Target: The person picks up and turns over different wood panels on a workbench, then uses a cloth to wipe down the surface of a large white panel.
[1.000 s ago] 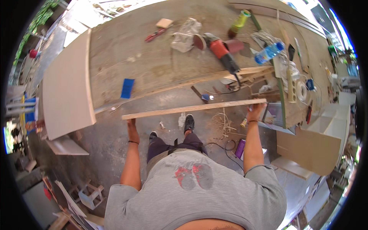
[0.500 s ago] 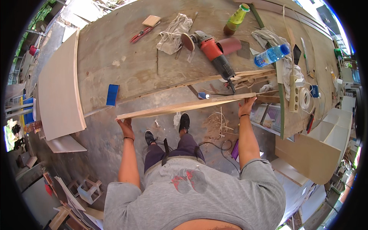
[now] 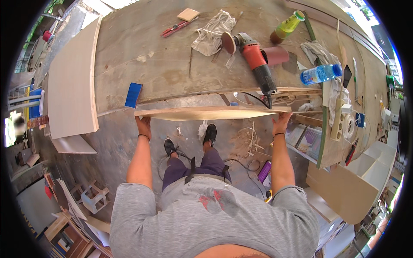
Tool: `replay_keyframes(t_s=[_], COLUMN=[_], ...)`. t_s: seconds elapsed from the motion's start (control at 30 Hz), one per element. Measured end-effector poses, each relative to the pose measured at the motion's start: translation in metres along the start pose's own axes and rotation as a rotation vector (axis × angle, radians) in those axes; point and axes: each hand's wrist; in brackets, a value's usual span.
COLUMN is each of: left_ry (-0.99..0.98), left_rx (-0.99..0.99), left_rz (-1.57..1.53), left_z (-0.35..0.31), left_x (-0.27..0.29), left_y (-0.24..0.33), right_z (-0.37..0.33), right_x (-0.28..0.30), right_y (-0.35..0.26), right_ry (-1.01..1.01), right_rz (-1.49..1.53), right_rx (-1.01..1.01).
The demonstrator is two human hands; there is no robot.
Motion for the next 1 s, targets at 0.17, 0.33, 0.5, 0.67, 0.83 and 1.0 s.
replay_keyframes(t_s=[0.17, 0.33, 0.5, 0.67, 0.83, 1.0], left_ry=[0.021, 0.024, 0.084, 0.193, 0.142, 0.136], left_rx=[0.064, 0.097, 0.096, 0.027, -0.112, -0.201], left_rz=[-0.042, -0.052, -0.112, -0.237, -0.069, -0.085], left_z=[0.005, 0.001, -0.003, -0.017, -0.027, -0.016], left_x=[0.015, 0.024, 0.021, 0.019, 0.020, 0.061], left_y=[-0.007, -0.005, -0.001, 0.007, 0.010, -0.025], right_z=[0.003, -0.001, -0.006, -0.012, -0.026, -0.039], right_x=[0.002, 0.001, -0.007, 0.000, 0.006, 0.004], right_y=[0.009, 0.017, 0.012, 0.006, 0.003, 0.006], right_ry=[-0.104, -0.165, -0.123, -0.160, -0.176, -0.147], right_rz=[-0.072, -0.087, -0.095, -0.095, -0.091, -0.158], right_rx=[-0.049, -0.062, -0.095, -0.099, -0.056, -0.012])
Point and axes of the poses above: each hand's wrist, its own z-axis towards the middle knuckle, its own x-axis out of the back of the hand, y = z × x, and after that the axes turned 10 degrees about z, right-handed
